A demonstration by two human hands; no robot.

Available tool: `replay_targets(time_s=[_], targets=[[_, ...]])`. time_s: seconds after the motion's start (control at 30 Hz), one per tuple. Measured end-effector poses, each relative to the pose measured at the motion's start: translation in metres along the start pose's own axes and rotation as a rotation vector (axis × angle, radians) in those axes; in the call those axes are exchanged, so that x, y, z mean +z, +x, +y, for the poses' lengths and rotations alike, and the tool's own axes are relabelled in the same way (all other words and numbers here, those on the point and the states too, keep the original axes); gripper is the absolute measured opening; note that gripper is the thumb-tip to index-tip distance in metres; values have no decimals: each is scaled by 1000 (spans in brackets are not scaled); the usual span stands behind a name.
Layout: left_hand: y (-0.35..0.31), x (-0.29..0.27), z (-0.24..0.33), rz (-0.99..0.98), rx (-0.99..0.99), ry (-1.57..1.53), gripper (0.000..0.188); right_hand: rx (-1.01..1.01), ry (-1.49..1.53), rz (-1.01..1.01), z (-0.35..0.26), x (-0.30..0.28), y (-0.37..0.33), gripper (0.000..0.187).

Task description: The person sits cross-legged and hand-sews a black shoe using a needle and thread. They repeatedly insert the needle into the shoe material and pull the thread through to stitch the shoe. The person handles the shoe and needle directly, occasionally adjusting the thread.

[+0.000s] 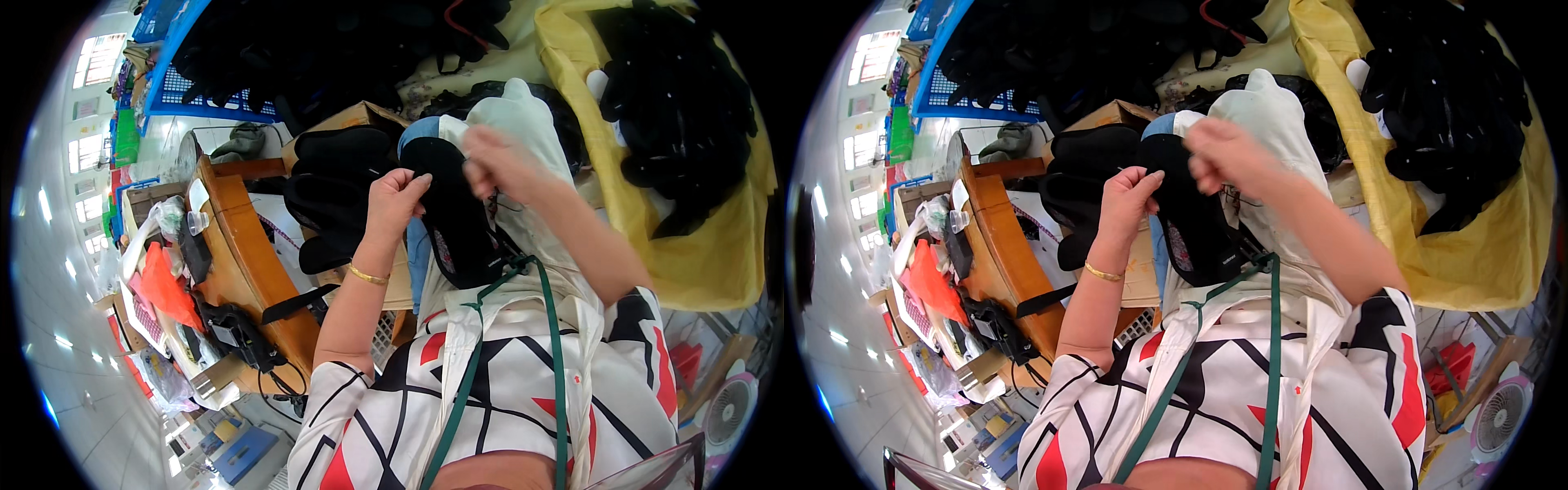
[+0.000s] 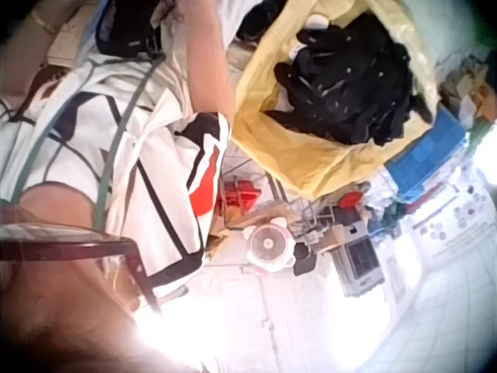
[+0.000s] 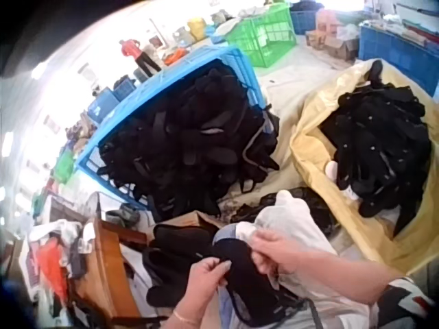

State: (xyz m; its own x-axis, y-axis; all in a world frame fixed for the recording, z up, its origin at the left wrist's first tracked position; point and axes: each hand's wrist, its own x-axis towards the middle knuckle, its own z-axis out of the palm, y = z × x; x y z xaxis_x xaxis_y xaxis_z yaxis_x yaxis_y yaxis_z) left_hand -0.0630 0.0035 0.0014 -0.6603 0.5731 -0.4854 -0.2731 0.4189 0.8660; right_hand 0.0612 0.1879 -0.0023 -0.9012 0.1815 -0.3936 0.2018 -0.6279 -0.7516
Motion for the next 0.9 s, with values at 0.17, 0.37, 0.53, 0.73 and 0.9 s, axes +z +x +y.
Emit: replay_targets(time_s=[0.17,0.37,0.53,0.73,0.9], targets=[[-1,-1,-3,5,17,12,22,-418,543,684,-51,-143,-40,21],[5,-3,-6,-52,73,84,24,-977,356,1005,-74,-185,-74,10],[-12,11,8,210,497,628,25,-510,-609,437,1,-85,-34,23],[-28,12,11,198,995,1323,24,-686,-1458,120,25,-27,-7,15],[-35,16,3,204,793,1087,34,-835,-1272,385,12,-18,17,14]])
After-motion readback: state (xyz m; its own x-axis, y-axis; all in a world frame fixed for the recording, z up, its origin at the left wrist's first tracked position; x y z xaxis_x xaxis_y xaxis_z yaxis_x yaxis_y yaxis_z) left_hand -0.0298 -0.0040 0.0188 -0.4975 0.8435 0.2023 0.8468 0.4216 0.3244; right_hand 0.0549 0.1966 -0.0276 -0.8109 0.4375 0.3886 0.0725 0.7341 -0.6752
